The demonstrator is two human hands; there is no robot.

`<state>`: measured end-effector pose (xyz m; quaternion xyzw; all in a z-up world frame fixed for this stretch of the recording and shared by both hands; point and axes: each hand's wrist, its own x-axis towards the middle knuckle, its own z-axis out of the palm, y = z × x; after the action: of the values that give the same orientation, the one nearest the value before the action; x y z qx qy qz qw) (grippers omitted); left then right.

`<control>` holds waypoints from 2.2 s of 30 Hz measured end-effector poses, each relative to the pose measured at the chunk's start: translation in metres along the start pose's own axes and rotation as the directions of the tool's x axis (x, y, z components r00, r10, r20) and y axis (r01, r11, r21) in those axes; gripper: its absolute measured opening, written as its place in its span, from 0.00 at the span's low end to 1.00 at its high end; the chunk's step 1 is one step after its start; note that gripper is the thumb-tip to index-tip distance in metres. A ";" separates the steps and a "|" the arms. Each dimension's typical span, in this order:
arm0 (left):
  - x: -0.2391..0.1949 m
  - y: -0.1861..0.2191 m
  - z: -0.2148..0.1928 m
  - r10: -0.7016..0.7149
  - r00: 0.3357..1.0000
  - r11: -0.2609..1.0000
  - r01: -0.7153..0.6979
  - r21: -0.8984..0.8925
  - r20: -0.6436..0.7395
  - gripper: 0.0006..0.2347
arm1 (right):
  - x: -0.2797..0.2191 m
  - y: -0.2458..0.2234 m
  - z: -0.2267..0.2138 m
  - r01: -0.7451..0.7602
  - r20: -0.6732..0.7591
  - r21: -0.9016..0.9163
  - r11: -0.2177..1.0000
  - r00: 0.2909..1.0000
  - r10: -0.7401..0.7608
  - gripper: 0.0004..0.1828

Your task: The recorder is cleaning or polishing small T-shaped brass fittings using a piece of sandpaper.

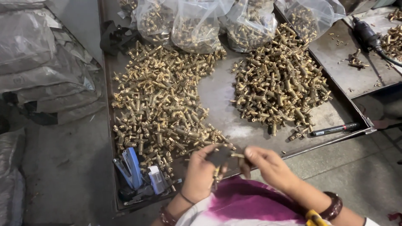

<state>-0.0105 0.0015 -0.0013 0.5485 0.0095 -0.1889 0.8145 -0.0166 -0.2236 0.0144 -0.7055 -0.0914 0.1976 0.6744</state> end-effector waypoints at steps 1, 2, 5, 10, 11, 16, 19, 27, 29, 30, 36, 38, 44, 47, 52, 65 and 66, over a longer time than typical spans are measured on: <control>0.001 0.008 -0.003 0.001 1.000 1.000 -0.001 -0.001 -0.002 0.15 | 0.007 -0.006 -0.008 0.000 0.003 -0.001 1.000 1.000 0.000 0.25; 0.001 0.015 -0.006 0.001 1.000 0.979 0.004 -0.205 0.021 0.11 | 0.015 -0.011 -0.015 0.011 -0.144 -0.189 0.982 0.989 -0.039 0.23; -0.001 0.038 -0.012 0.053 0.998 0.871 -0.030 -0.490 0.033 0.13 | 0.037 -0.019 -0.020 -0.062 -0.282 -0.578 0.814 0.951 -0.127 0.18; -0.002 0.056 -0.013 0.187 0.982 0.780 -0.160 -0.605 -0.018 0.16 | 0.055 -0.021 0.014 -0.155 -0.180 -0.872 0.465 0.984 -0.008 0.21; -0.001 0.052 -0.013 0.192 0.981 0.803 -0.170 -0.571 -0.022 0.15 | 0.058 -0.015 0.017 -0.065 -0.129 -0.915 0.399 0.982 -0.138 0.22; 0.000 0.032 -0.018 0.140 0.988 0.854 -0.152 -0.497 -0.062 0.12 | 0.079 0.019 0.003 -0.083 -0.128 -0.956 0.283 0.981 -0.144 0.20; 0.000 0.024 -0.017 0.182 0.982 0.863 -0.185 -0.470 -0.052 0.12 | 0.082 0.028 -0.011 -0.333 -0.342 -0.764 0.553 0.935 0.091 0.20; -0.002 0.014 0.002 -0.159 0.987 0.869 0.127 -0.478 -0.027 0.10 | 0.050 -0.003 0.027 0.017 -0.180 0.113 0.993 0.984 0.004 0.22; 0.000 0.011 -0.004 -0.118 0.992 0.890 0.089 -0.447 -0.038 0.10 | 0.043 -0.018 0.030 0.047 -0.183 0.070 0.996 0.983 -0.034 0.23; 0.001 0.009 -0.007 -0.077 0.996 0.909 0.051 -0.414 -0.048 0.13 | 0.040 -0.026 0.031 0.078 -0.183 0.027 0.997 0.980 -0.072 0.24; -0.013 0.037 0.008 0.021 0.995 1.000 -0.019 0.019 -0.099 0.19 | 0.037 0.003 0.017 0.039 -0.213 -0.232 0.972 0.973 -0.090 0.16; -0.015 0.038 0.009 0.107 0.991 0.992 -0.101 0.077 -0.078 0.18 | 0.036 0.006 0.020 -0.001 -0.204 -0.175 0.985 0.978 -0.035 0.18; -0.018 0.039 0.009 0.128 0.989 0.965 -0.107 0.241 -0.077 0.18 | 0.036 0.010 0.030 -0.101 -0.317 0.071 0.992 0.941 0.118 0.20; -0.015 0.034 0.007 0.099 0.993 0.953 -0.077 0.294 -0.058 0.16 | 0.032 0.000 0.036 -0.052 -0.425 -0.190 0.980 0.905 -0.034 0.19; -0.001 -0.004 -0.001 -0.057 0.986 0.989 0.077 0.123 -0.157 0.13 | 0.025 -0.014 0.037 0.179 -0.286 -0.698 0.694 0.818 -0.499 0.14; -0.001 0.005 -0.003 -0.174 0.984 0.930 0.155 -0.332 -0.027 0.06 | 0.027 -0.010 0.032 0.274 -0.172 -0.752 0.600 0.796 -0.580 0.09; 0.001 0.003 -0.003 -0.111 0.992 0.925 0.083 -0.370 -0.055 0.10 | 0.028 -0.001 0.032 0.170 -0.279 -0.687 0.706 0.836 -0.473 0.13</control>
<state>-0.0079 0.0049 0.0003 0.3924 0.1020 -0.2033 0.8912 -0.0034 -0.1834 0.0110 -0.8884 -0.1246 -0.1327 0.4214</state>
